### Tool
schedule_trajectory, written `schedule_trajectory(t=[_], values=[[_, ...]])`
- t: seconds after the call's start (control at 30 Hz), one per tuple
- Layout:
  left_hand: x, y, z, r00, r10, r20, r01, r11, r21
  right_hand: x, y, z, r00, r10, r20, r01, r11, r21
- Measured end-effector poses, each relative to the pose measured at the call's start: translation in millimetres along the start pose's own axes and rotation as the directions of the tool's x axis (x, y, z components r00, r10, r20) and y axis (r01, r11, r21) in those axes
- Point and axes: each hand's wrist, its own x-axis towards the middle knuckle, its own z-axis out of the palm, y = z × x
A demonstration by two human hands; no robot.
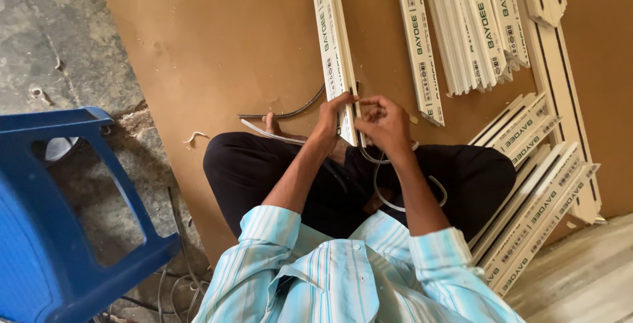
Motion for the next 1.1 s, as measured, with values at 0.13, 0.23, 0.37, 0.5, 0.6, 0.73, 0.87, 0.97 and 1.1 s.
schedule_trajectory(t=[0.13, 0.23, 0.37, 0.5, 0.6, 0.73, 0.87, 0.97, 1.1], values=[[-1, 2, -2, 0.999, 0.021, 0.029, -0.021, 0.999, 0.026, 32, -10, 11, 0.994, -0.029, -0.103, 0.017, 0.993, -0.120], [1, 2, -1, 0.999, 0.016, 0.029, -0.018, 0.998, 0.053, 46, -16, 10, 0.996, 0.024, -0.083, -0.038, 0.985, -0.171], [2, 4, 2, 0.998, 0.025, 0.060, -0.020, 0.997, -0.078, 48, -16, 13, 0.982, -0.140, -0.123, 0.120, 0.980, -0.160], [-1, 8, 5, 0.997, 0.031, 0.068, -0.024, 0.996, -0.091, 47, -13, 15, 0.948, -0.275, -0.161, 0.235, 0.945, -0.226], [-8, 13, 4, 0.996, -0.041, 0.077, 0.047, 0.996, -0.076, 34, -9, 6, 0.986, -0.113, -0.122, 0.103, 0.991, -0.083], [-8, 13, 6, 0.997, -0.069, 0.046, 0.071, 0.997, -0.039, 7, -8, -13, 0.990, -0.139, 0.027, 0.140, 0.989, -0.041], [-4, 11, 6, 0.999, -0.041, -0.007, 0.041, 0.999, -0.008, -6, -6, -15, 0.993, -0.008, 0.116, -0.004, 0.995, 0.101], [-2, 7, 3, 0.999, -0.027, -0.017, 0.027, 1.000, 0.009, 0, 3, -5, 0.997, -0.072, 0.038, 0.069, 0.994, 0.079], [2, 6, 1, 1.000, -0.002, 0.021, 0.003, 1.000, -0.028, 19, 17, 12, 0.974, -0.202, -0.105, 0.194, 0.978, -0.080]])
